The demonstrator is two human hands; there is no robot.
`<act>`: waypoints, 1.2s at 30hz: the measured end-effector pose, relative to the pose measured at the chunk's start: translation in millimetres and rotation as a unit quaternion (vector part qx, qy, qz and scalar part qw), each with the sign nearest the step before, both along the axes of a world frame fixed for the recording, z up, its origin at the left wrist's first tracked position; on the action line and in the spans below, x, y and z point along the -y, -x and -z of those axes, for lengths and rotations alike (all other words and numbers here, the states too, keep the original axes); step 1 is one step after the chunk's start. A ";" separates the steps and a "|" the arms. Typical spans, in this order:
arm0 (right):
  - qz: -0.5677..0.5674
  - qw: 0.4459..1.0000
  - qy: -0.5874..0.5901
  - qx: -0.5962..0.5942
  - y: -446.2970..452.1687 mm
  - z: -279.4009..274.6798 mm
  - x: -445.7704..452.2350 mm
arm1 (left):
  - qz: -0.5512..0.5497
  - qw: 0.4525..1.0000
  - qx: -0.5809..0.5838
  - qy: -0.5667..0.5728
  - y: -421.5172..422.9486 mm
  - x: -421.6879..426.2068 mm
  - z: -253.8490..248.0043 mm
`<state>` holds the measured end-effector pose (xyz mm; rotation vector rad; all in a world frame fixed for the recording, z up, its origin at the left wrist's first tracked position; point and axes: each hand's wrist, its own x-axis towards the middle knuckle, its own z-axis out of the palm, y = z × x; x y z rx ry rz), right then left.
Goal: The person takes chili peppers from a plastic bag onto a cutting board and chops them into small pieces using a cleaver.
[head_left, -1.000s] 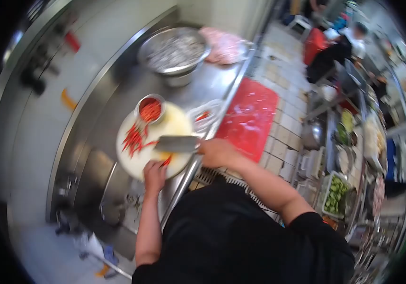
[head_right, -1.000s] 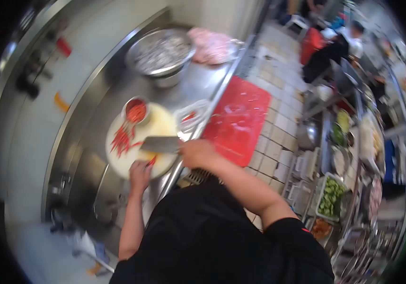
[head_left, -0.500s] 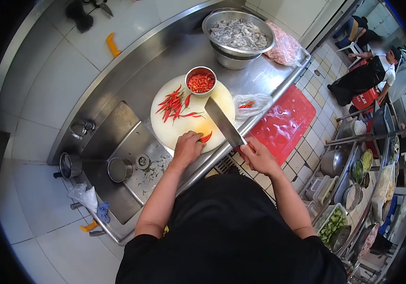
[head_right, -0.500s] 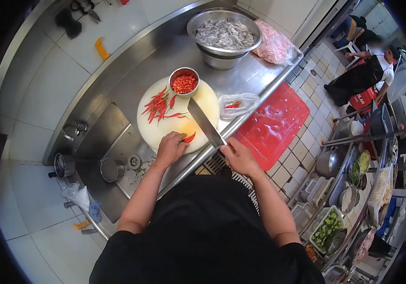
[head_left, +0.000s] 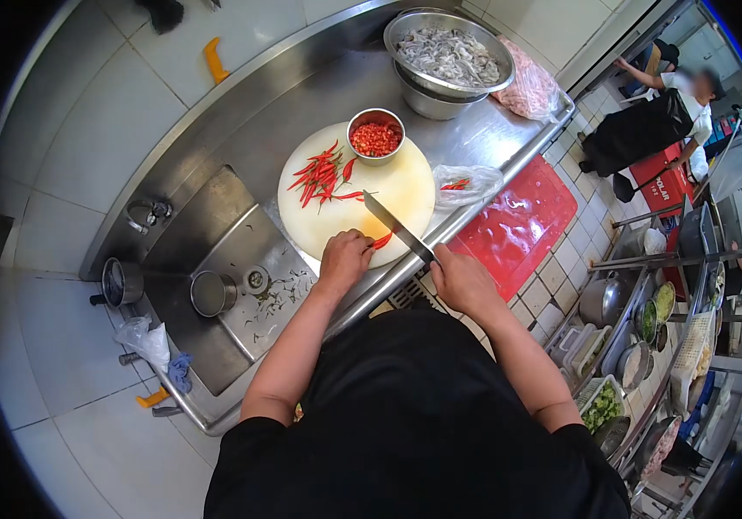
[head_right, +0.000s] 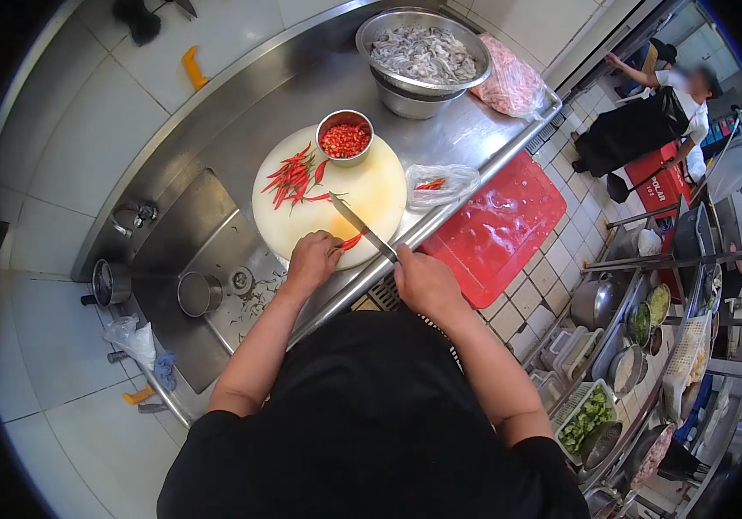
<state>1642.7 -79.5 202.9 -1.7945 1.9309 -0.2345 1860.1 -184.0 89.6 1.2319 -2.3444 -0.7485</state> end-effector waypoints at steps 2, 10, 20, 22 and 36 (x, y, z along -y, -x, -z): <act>-0.019 1.000 0.000 -0.024 -0.1 8.1 8.1 | -0.008 1.000 -0.002 -0.003 2.1 -1.2 -3.4; -0.070 0.990 -0.073 -0.102 -9.7 -17.2 31.4 | -0.031 0.998 0.023 0.040 9.1 -6.3 2.7; -0.109 0.982 -0.085 -0.130 7.8 28.2 16.3 | -0.032 0.996 -0.004 0.088 9.6 -9.8 9.0; -0.111 0.984 -0.068 -0.120 12.0 31.1 21.8 | -0.037 0.994 -0.007 0.100 10.7 -11.1 10.0; -0.102 0.989 -0.067 -0.078 0.7 23.4 28.2 | -0.065 0.995 -0.008 0.080 12.9 -13.0 11.9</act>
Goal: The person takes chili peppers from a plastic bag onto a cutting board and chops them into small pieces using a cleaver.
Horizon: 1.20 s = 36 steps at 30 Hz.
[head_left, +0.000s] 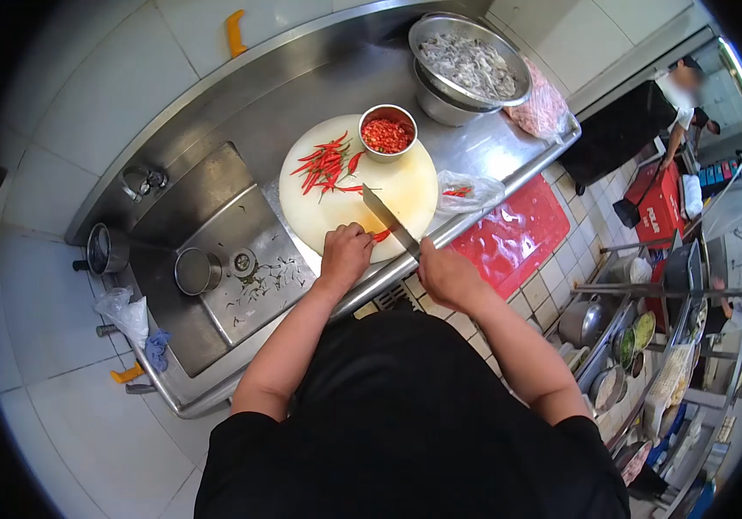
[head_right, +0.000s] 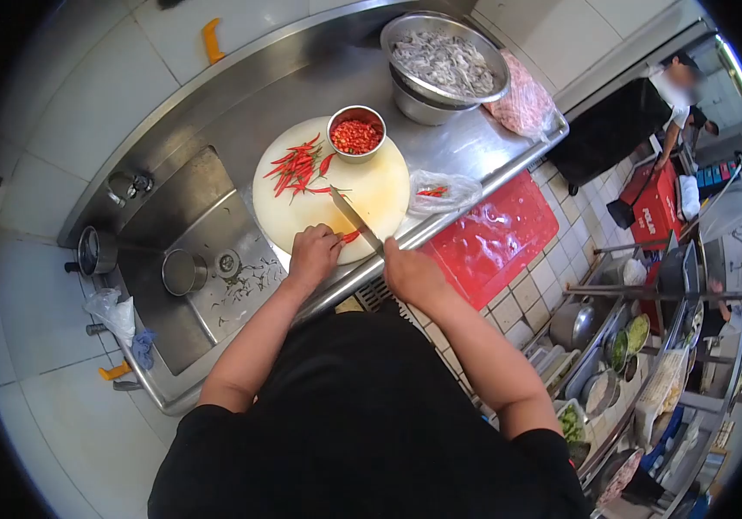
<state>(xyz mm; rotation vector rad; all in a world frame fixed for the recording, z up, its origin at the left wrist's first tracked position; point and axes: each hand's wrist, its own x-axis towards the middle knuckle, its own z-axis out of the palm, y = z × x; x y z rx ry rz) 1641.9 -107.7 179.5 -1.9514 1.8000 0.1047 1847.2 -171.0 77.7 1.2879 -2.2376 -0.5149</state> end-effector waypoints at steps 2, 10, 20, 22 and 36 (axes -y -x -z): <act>-0.002 1.000 -0.027 -0.008 -6.2 -24.9 11.8 | -0.002 1.000 0.000 -0.006 0.0 2.5 0.2; 0.012 1.000 -0.020 -0.003 -3.3 12.5 -13.7 | 0.004 1.000 -0.011 -0.022 -3.5 4.5 6.8; 0.043 0.999 -0.027 0.008 -14.6 9.9 -20.0 | 0.008 1.000 -0.011 -0.016 -3.5 6.8 10.5; 0.019 1.000 -0.018 0.014 -10.7 -0.9 -3.2 | 0.011 1.000 -0.014 -0.019 -3.8 6.8 10.6; 0.037 0.998 -0.054 0.020 -18.8 -8.0 -0.3 | 0.015 0.999 -0.025 -0.027 -5.7 11.5 15.2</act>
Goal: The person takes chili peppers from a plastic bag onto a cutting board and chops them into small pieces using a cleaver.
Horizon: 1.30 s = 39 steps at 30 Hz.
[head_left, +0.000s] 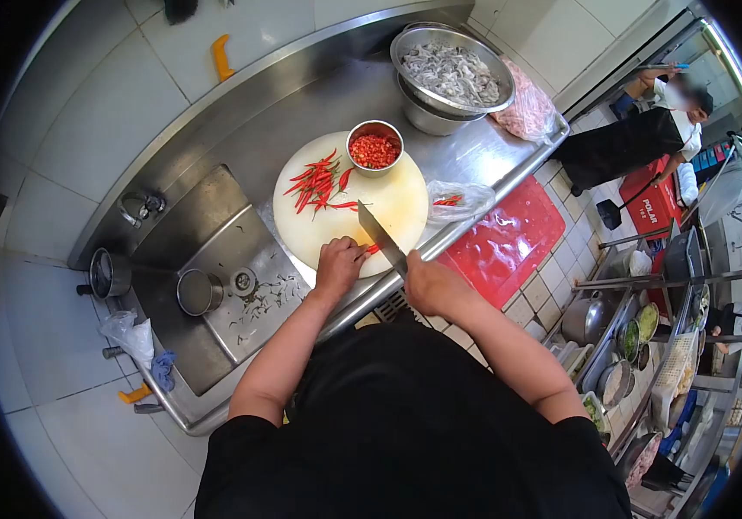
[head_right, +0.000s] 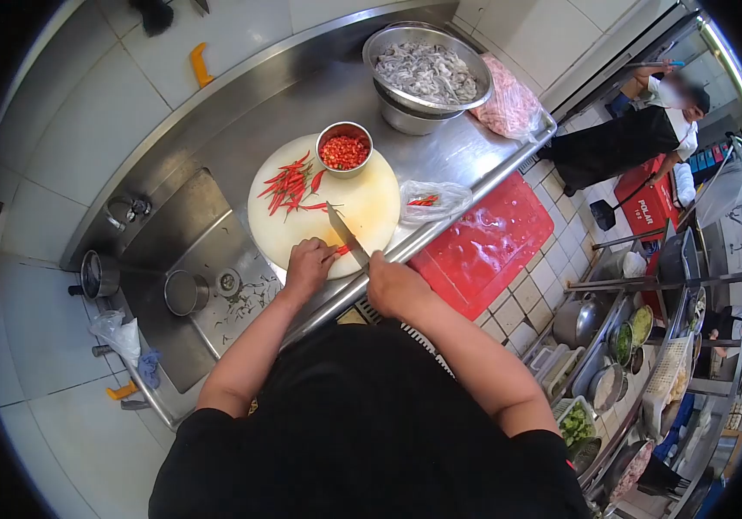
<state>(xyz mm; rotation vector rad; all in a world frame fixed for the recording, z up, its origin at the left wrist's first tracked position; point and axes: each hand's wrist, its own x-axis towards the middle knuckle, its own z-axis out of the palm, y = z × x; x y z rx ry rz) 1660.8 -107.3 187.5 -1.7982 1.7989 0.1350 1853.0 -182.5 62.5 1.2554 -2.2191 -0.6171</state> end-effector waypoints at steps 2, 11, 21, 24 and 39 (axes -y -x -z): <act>0.013 1.000 -0.012 -0.008 -2.9 4.0 -9.1 | 0.013 1.000 -0.018 0.012 -0.9 1.0 1.5; 0.014 1.000 -0.015 0.003 -6.2 -4.2 -5.6 | 0.017 0.999 -0.023 -0.029 -0.9 3.9 -5.8; 0.015 0.999 -0.033 0.011 -10.3 -8.7 3.4 | 0.016 0.997 -0.048 -0.053 -0.9 8.9 -1.1; 0.040 0.999 -0.027 0.009 -10.9 20.6 -22.0 | 0.015 0.996 -0.040 -0.076 0.5 6.8 -2.6; 0.043 0.999 -0.017 -0.005 -16.8 -17.5 11.6 | -0.004 0.997 -0.054 -0.055 -0.8 4.7 4.6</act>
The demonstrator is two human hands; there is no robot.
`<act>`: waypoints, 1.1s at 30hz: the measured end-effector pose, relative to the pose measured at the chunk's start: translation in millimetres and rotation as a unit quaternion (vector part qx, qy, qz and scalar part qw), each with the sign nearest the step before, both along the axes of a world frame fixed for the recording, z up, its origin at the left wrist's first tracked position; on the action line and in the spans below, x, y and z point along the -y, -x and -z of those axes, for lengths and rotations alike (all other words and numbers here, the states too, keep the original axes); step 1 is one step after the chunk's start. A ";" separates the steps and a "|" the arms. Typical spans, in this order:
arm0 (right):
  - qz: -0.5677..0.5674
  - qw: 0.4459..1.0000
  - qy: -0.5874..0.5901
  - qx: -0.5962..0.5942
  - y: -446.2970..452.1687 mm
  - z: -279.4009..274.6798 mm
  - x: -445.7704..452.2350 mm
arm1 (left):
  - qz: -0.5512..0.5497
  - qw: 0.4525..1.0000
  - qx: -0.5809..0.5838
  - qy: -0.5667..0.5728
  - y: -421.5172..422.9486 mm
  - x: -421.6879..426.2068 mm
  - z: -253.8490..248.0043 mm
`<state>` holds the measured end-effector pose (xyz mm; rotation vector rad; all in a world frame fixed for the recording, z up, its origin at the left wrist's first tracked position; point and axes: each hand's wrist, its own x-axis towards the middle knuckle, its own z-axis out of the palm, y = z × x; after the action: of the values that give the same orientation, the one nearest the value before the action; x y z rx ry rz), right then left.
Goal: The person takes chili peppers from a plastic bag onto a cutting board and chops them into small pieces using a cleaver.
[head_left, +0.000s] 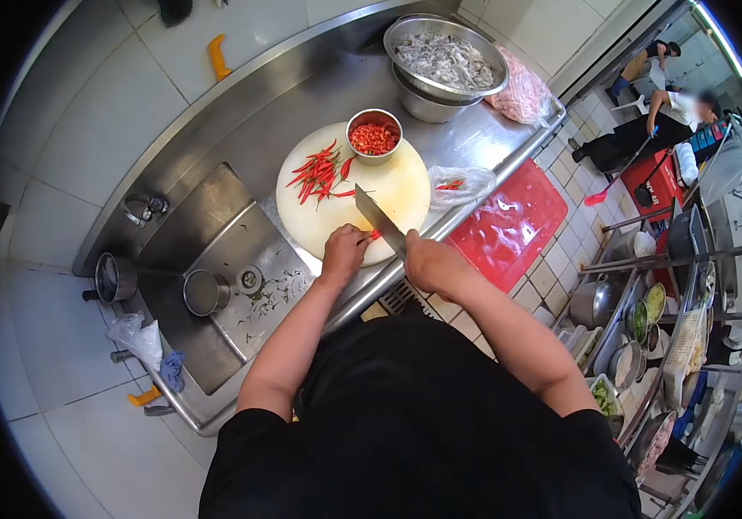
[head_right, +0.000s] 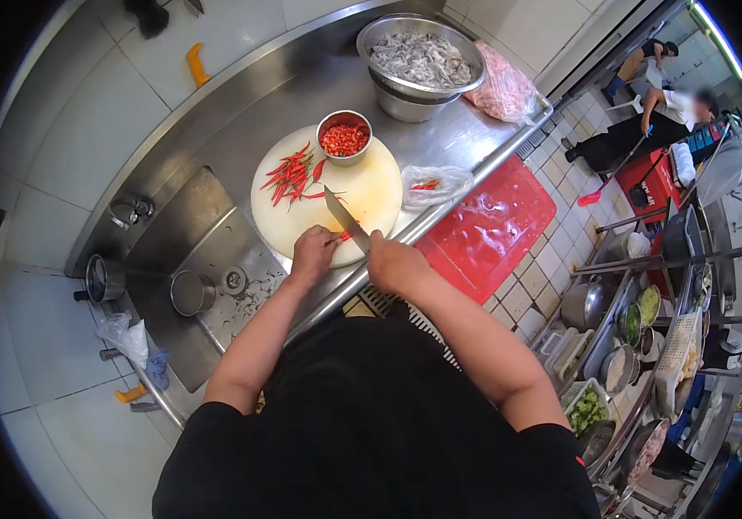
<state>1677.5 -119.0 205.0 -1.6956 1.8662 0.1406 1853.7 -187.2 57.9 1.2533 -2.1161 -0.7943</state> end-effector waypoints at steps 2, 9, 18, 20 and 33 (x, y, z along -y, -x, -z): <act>-0.007 0.996 -0.084 -0.024 -4.6 -34.5 6.4 | -0.005 1.000 -0.013 -0.021 1.5 1.2 -1.6; -0.022 0.999 0.044 -0.019 6.6 30.7 -25.9 | -0.016 0.999 -0.003 -0.030 1.7 1.5 -2.4; -0.008 1.000 0.006 -0.008 0.6 21.6 -35.8 | -0.008 0.998 -0.006 -0.058 0.4 1.3 -5.8; 0.015 0.999 -0.036 -0.016 -4.5 22.1 -30.8 | -0.002 0.999 0.000 -0.044 0.2 2.9 -4.2; 0.003 1.000 -0.013 0.011 -1.3 24.8 -12.4 | 0.012 0.999 0.010 -0.027 -1.1 0.6 -4.3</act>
<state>1678.8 -106.6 180.2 -1.6674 1.8463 0.1435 1854.8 -187.7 62.2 1.2711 -2.1433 -0.8589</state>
